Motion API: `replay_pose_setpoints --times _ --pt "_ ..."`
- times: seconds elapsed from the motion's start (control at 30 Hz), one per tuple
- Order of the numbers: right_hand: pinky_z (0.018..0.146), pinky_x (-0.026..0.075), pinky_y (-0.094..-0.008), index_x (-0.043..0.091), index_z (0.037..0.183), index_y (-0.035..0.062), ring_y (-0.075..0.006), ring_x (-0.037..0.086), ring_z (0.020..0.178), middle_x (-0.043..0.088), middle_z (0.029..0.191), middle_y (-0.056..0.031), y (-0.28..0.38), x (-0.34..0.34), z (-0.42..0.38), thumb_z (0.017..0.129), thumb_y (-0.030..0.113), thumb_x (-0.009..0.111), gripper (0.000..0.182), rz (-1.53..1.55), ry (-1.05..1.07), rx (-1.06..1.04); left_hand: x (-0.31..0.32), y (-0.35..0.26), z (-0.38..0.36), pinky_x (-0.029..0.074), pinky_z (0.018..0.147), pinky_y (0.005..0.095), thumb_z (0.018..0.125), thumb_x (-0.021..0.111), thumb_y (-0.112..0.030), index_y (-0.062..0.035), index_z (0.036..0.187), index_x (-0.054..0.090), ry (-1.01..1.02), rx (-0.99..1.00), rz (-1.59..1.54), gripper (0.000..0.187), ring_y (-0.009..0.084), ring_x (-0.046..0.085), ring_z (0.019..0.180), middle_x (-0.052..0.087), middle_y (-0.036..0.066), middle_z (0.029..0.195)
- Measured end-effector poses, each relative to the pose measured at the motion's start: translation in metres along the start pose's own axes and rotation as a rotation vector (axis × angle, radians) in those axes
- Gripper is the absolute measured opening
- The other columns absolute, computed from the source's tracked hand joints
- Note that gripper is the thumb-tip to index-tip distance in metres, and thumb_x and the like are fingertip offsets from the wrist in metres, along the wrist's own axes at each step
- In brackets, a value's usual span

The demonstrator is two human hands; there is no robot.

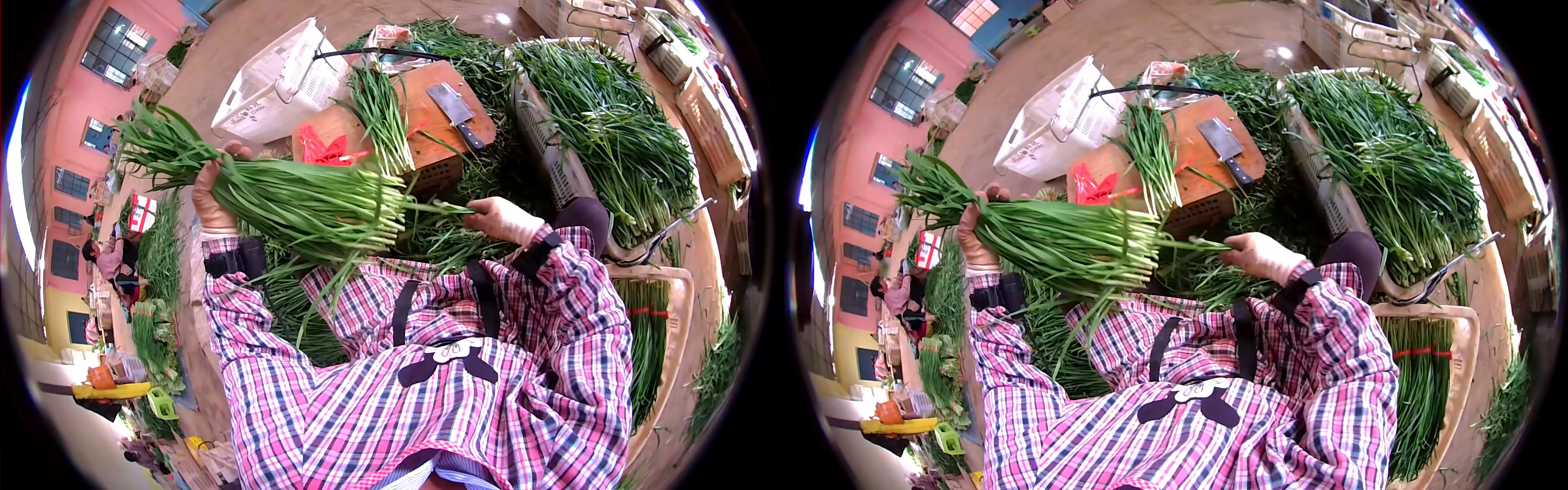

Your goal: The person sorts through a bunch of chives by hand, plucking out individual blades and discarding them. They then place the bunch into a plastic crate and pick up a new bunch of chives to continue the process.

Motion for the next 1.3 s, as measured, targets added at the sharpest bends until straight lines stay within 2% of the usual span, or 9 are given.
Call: replay_pose_setpoints --times 0.13,0.23,0.5,0.67,0.9,0.97,1.07,1.17,1.3 --pt "0.08 0.052 -0.0435 0.068 0.103 0.0097 -0.0358 0.065 0.088 0.068 0.088 -0.0176 -0.015 -0.026 -0.018 0.086 0.038 0.061 0.034 -0.54 -0.03 -0.014 -0.016 -0.03 -0.003 0.042 0.1 0.0615 0.088 0.066 -0.022 -0.0026 0.099 0.068 -0.046 0.1 -0.013 0.022 0.028 0.062 0.104 0.068 0.015 0.107" --pt "0.09 0.047 -0.0447 0.054 0.127 0.0136 -0.0312 0.059 0.108 0.064 0.113 -0.0127 0.024 -0.041 -0.033 0.075 0.034 0.073 0.059 -0.842 -0.117 -0.033 -0.04 -0.038 0.001 0.049 0.094 0.0545 0.09 0.063 -0.029 -0.0035 0.101 0.067 -0.169 0.119 0.037 0.028 0.0323 0.063 0.099 0.066 0.016 0.105" --pt "0.107 0.037 -0.0503 0.045 0.135 0.0126 -0.0325 0.048 0.123 0.052 0.132 -0.0125 0.218 0.017 -0.052 0.057 0.032 0.084 0.089 -0.598 -0.383 -0.99 -0.02 -0.009 0.004 0.053 0.084 0.047 0.088 0.065 -0.028 -0.0075 0.085 0.064 -0.325 0.124 0.014 0.021 0.0311 0.065 0.09 0.067 0.015 0.1" --pt "0.093 0.047 -0.0406 0.058 0.091 0.0134 -0.0234 0.058 0.096 0.057 0.09 -0.0042 0.238 0.049 -0.038 0.073 0.017 0.059 0.018 -0.712 -0.589 -1.353 -0.027 0.008 0.01 0.053 0.084 0.0475 0.087 0.066 -0.027 -0.0065 0.087 0.061 -0.297 0.082 0.022 0.021 0.0317 0.065 0.089 0.067 0.017 0.097" --pt "0.071 0.049 -0.0362 0.056 0.07 0.0121 -0.0236 0.06 0.074 0.057 0.07 -0.0031 0.138 0.04 -0.042 0.072 0.022 0.061 0.011 -0.762 -0.247 -1.095 -0.062 -0.006 -0.004 0.053 0.086 0.0484 0.087 0.064 -0.027 -0.0072 0.085 0.06 -0.433 0.124 0.012 0.02 0.0325 0.065 0.092 0.068 0.018 0.097" --pt "0.091 0.047 -0.0411 0.061 0.086 0.0106 -0.0283 0.06 0.088 0.06 0.081 -0.0063 0.083 0.049 -0.028 0.073 0.029 0.066 0.024 -0.86 0.094 -0.664 -0.065 -0.009 -0.008 0.054 0.082 0.0493 0.09 0.06 -0.027 -0.0071 0.083 0.057 -0.534 0.141 0.004 0.021 0.0326 0.065 0.089 0.067 0.019 0.094" --pt "0.1 0.041 -0.0412 0.062 0.115 0.012 -0.0307 0.056 0.113 0.061 0.116 -0.0131 0.088 0.013 -0.043 0.067 0.035 0.078 0.056 -0.774 -0.227 -0.644 -0.07 -0.011 -0.012 0.053 0.086 0.0488 0.09 0.058 -0.027 -0.0059 0.084 0.058 -0.551 0.152 -0.051 0.022 0.0324 0.064 0.092 0.067 0.019 0.096" --pt "0.106 0.038 -0.0407 0.054 0.129 0.009 -0.0334 0.048 0.127 0.052 0.134 -0.0159 0.097 -0.007 -0.037 0.071 0.038 0.078 0.069 -0.135 -0.294 -0.437 -0.053 -0.012 -0.01 0.051 0.089 0.0471 0.091 0.057 -0.028 -0.004 0.09 0.06 -0.38 0.129 -0.058 0.025 0.0309 0.063 0.094 0.066 0.018 0.098" --pt "0.098 0.045 -0.0321 0.051 0.13 0.0 -0.0233 0.058 0.113 0.063 0.117 -0.0164 0.102 0.031 0.011 0.079 0.03 0.077 0.065 0.672 -0.084 -0.232 -0.037 -0.004 -0.015 0.049 0.091 0.0444 0.091 0.056 -0.033 -0.0021 0.102 0.061 -0.324 0.196 -0.046 0.033 0.0273 0.063 0.095 0.066 0.014 0.1"
Point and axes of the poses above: each hand's wrist, its own z-axis towards the middle knuckle, its own x-axis out of the palm, y = z × x, the point moved 7 cm from there along z, towards the middle knuckle
